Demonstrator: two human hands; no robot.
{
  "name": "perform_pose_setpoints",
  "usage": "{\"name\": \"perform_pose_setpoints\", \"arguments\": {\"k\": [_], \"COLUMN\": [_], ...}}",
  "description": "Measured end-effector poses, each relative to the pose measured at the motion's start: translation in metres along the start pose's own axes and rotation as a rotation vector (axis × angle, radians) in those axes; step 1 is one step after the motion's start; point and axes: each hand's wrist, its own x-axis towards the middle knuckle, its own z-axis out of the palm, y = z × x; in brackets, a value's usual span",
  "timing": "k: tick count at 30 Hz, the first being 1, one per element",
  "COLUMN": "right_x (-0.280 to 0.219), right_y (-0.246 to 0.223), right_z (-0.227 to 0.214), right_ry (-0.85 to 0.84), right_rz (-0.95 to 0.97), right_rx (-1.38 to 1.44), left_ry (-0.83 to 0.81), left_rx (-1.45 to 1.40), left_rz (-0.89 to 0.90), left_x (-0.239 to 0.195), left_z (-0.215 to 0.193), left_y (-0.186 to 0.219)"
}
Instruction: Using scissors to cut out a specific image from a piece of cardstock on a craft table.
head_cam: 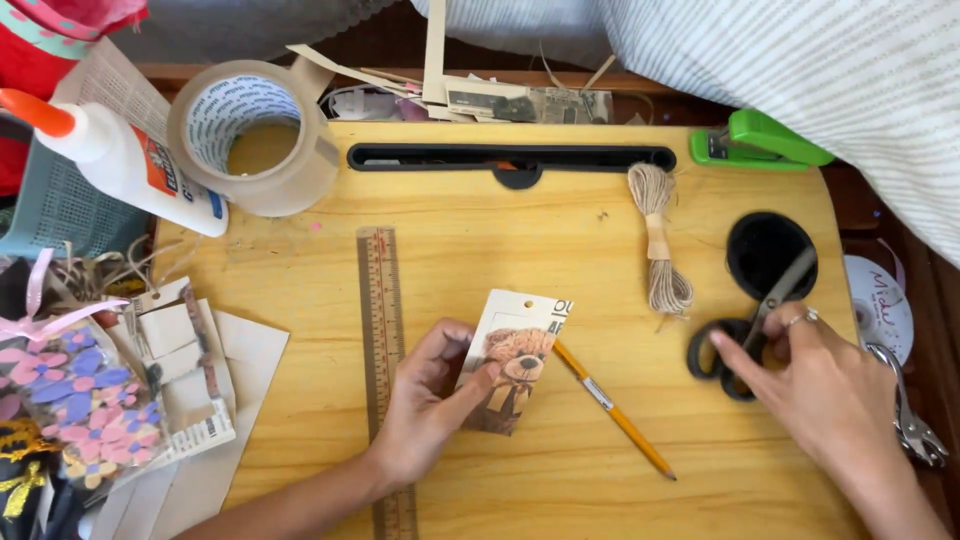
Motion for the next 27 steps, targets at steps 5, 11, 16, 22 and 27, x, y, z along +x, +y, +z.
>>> {"name": "perform_pose_setpoints", "arguments": {"k": [5,11,16,22,27], "right_x": [-0.015,-0.017,0.021,0.132,0.004], "right_y": [0.013,0.056,0.096,0.147,0.014], "right_z": [0.003,0.059,0.088,0.171,0.045], "right_ry": [0.029,0.340,0.174,-1.451,-0.250], "right_rz": [-0.018,-0.200,-0.213,-0.874,-0.232], "right_rx": [0.105,0.203,0.755,2.067,1.714], "left_ry": [0.004,0.020,-0.016,-0.006,-0.078], "left_rx": [-0.026,-0.046,-0.057,0.009,0.065], "left_rz": [0.034,0.041,0.018,0.029,0.024], "left_x": [0.003,0.003,0.002,0.002,0.001], "left_z": [0.001,0.002,0.000,-0.001,-0.002], "left_y": [-0.001,0.003,0.010,0.008,0.005]}}
